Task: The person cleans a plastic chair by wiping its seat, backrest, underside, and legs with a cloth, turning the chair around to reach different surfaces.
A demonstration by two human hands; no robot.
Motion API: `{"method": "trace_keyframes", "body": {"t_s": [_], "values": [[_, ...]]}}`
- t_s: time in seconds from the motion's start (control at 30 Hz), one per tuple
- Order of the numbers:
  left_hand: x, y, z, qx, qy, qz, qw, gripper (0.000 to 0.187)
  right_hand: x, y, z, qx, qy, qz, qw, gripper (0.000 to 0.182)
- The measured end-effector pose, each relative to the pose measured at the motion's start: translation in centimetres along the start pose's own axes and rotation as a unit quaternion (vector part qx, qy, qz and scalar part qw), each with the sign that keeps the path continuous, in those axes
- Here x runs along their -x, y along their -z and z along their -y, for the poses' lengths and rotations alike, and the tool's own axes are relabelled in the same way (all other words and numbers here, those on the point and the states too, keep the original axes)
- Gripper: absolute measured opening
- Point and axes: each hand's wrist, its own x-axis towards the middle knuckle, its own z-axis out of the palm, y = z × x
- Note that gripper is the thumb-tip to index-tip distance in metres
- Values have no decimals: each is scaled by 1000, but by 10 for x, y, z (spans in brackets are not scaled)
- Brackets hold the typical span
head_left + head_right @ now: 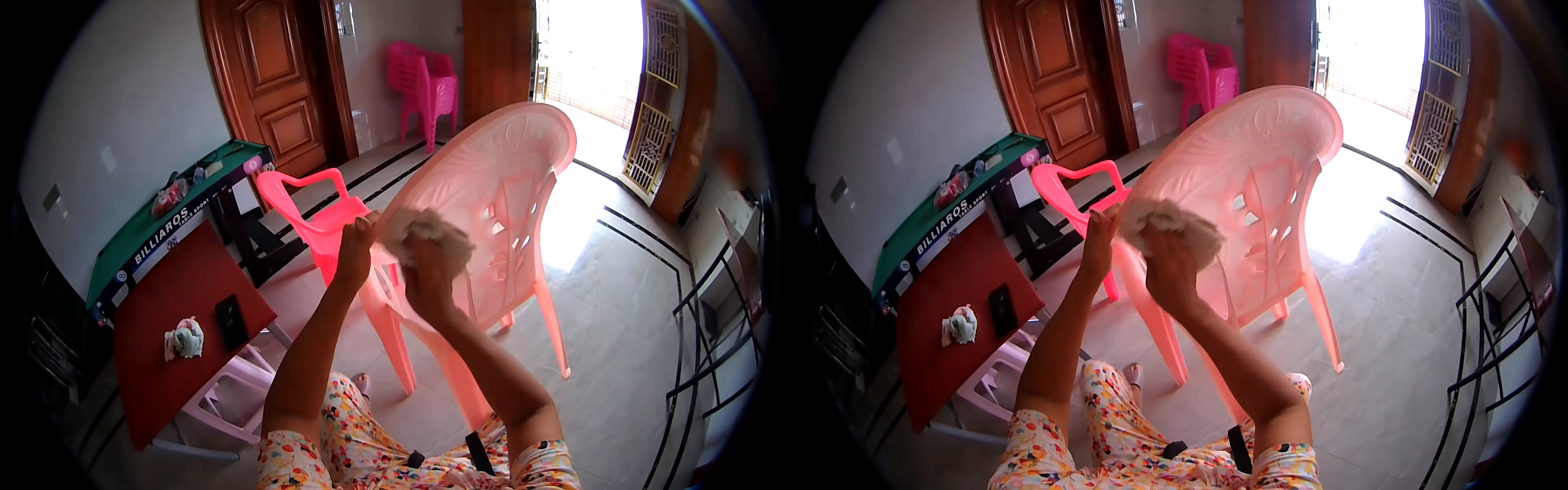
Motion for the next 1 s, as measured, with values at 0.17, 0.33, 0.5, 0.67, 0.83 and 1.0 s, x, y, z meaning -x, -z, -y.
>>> {"method": "trace_keyframes", "body": {"t_s": [0.17, 0.33, 0.5, 0.67, 0.83, 1.0], "values": [[1, 0, 8, 78, 52, -4, 996, 81, 78, 4, 2, -67, -196, 270, 940, 35], [1, -5, 29, -18, -51, -125, 991, 61, 73, 62, 6, -325, -428, -42, 842, 35], [4, -4, -3, -50, -45, -57, 996, 56, -26, 110, 12, -205, -210, -210, 933, 34], [3, -10, -9, -63, 7, -74, 995, 54, -46, 89, -24, 65, -153, -91, 982, 36], [-5, -5, -3, -53, 22, -85, 995, 49, 10, 74, -48, 105, -133, -19, 985, 30], [-10, -5, -2, -46, 28, -104, 993, 45, 84, 83, -73, 88, -331, 74, 937, 26]]}}
